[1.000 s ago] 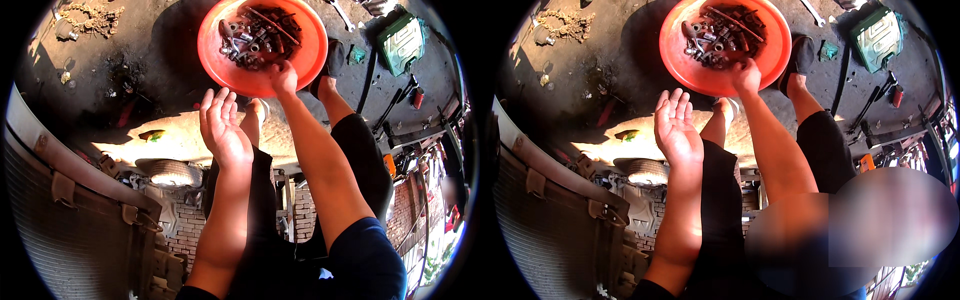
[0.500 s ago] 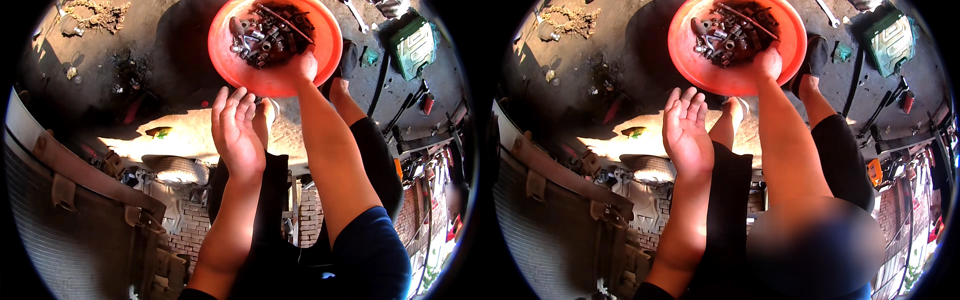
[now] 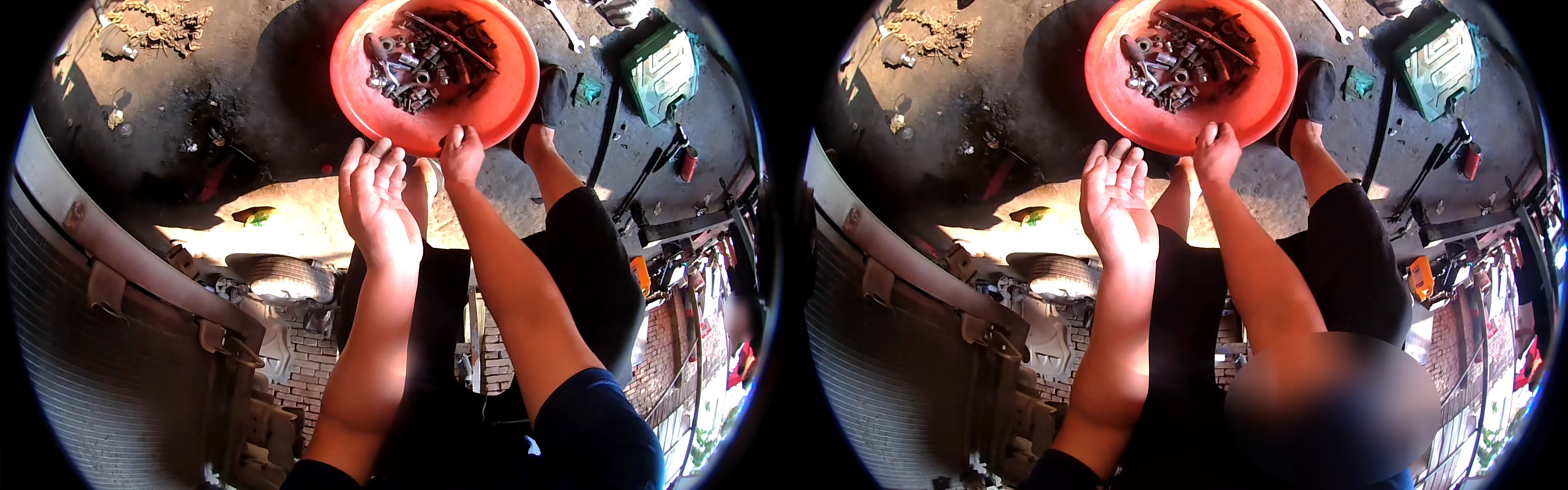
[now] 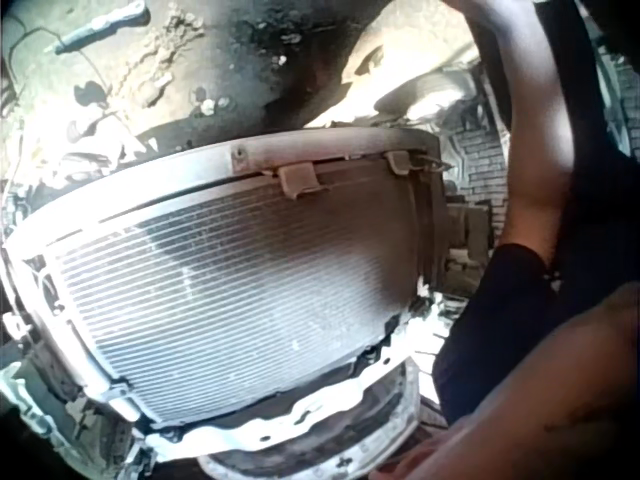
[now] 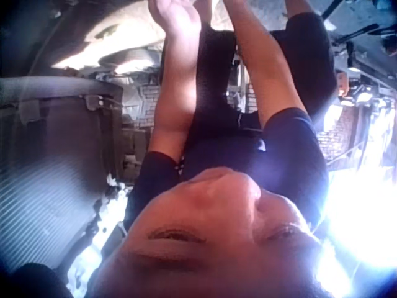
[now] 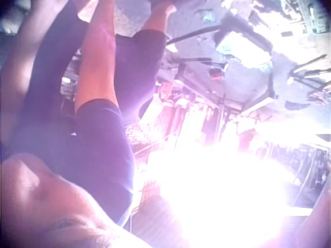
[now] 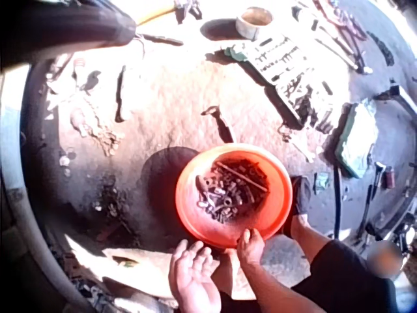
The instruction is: The person works on the front section of a car, first manipulating a red bucket of fasteners and then positioning a large metal support beam onto the front chassis.
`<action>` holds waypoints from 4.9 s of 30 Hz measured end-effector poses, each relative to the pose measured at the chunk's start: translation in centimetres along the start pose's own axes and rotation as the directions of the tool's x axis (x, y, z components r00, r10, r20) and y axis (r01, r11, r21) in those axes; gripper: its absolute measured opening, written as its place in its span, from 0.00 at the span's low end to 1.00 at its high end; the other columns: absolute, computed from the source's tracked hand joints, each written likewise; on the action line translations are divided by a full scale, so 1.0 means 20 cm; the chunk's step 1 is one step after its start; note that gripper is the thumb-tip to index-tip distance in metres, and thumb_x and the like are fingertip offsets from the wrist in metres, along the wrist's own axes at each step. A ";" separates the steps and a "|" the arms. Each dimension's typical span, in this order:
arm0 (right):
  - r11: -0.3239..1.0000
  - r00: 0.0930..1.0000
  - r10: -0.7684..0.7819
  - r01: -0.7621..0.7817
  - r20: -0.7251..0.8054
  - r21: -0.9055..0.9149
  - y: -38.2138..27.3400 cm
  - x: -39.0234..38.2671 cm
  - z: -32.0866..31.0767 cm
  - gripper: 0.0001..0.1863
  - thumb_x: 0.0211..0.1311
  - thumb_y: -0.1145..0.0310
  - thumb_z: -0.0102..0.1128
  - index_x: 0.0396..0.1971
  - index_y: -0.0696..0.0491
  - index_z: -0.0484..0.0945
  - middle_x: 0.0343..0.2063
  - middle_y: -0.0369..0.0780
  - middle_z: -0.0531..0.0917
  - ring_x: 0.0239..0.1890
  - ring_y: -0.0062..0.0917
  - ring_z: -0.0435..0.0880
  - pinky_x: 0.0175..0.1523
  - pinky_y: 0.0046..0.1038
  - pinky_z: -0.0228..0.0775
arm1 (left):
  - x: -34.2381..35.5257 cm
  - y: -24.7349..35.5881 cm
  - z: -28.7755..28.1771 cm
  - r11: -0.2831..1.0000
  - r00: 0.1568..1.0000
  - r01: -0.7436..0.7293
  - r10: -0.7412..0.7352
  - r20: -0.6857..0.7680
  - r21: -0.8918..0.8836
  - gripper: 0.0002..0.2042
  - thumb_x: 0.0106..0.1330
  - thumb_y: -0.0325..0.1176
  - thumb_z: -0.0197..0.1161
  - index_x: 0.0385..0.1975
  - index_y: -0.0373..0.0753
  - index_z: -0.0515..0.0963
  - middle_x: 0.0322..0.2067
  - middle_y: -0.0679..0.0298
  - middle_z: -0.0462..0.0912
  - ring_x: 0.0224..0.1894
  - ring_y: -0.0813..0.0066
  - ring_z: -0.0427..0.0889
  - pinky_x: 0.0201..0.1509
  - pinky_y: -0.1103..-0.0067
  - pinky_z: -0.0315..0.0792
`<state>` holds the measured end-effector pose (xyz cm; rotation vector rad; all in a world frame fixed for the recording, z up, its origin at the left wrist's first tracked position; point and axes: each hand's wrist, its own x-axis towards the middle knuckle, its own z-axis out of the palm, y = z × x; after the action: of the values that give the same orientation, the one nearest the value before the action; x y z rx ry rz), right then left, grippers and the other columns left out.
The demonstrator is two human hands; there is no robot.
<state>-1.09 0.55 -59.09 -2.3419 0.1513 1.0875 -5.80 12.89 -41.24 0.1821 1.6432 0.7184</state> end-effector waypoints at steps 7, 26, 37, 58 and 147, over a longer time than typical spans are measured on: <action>0.973 1.000 0.007 -0.010 0.015 0.231 0.01 -0.01 0.10 0.13 0.66 0.65 0.61 0.31 0.60 0.72 0.19 0.42 0.81 0.23 0.27 0.85 0.31 0.30 0.77 | 0.00 0.00 -0.01 1.000 1.000 0.015 -0.015 -0.001 -0.012 0.23 0.74 0.41 0.57 0.64 0.34 0.69 0.53 0.56 0.81 0.53 0.68 0.79 0.65 0.71 0.69; 0.928 0.938 0.112 -0.217 0.329 0.302 0.00 -0.07 0.16 0.11 0.65 0.75 0.46 0.34 0.60 0.80 0.24 0.41 0.82 0.23 0.23 0.82 0.28 0.25 0.73 | 0.02 0.03 0.00 0.999 0.999 0.010 -0.009 0.033 -0.045 0.19 0.75 0.40 0.57 0.59 0.35 0.74 0.48 0.61 0.83 0.50 0.71 0.81 0.61 0.73 0.73; 0.982 0.935 -0.068 0.125 0.349 -0.144 0.02 0.12 0.09 0.16 0.59 0.63 0.52 0.34 0.57 0.86 0.32 0.52 0.86 0.39 0.49 0.87 0.47 0.43 0.79 | 0.03 0.04 0.00 0.999 0.999 0.027 -0.026 0.024 -0.043 0.20 0.75 0.41 0.57 0.59 0.35 0.74 0.49 0.60 0.83 0.51 0.71 0.81 0.62 0.73 0.72; 0.890 0.970 -0.079 0.173 0.232 -0.423 -0.30 0.34 0.17 0.38 0.58 0.47 0.58 0.66 0.51 0.70 0.39 0.58 0.86 0.46 0.53 0.85 0.54 0.48 0.77 | 0.04 0.04 0.03 0.992 0.996 0.080 -0.077 0.035 -0.098 0.21 0.75 0.39 0.56 0.60 0.32 0.71 0.50 0.58 0.81 0.51 0.69 0.80 0.61 0.72 0.73; 0.422 0.824 0.051 0.495 0.564 -0.760 -0.30 0.28 0.12 0.36 0.66 0.62 0.50 0.76 0.38 0.58 0.44 0.50 0.87 0.45 0.42 0.88 0.52 0.42 0.78 | 0.07 0.07 0.04 0.986 0.991 0.133 -0.133 0.010 -0.101 0.20 0.74 0.40 0.54 0.59 0.33 0.73 0.48 0.59 0.83 0.49 0.71 0.81 0.58 0.74 0.74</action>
<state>2.92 7.48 -61.82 -2.6064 -1.2560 1.9104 -5.73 14.99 -41.69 0.0004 1.5952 0.6976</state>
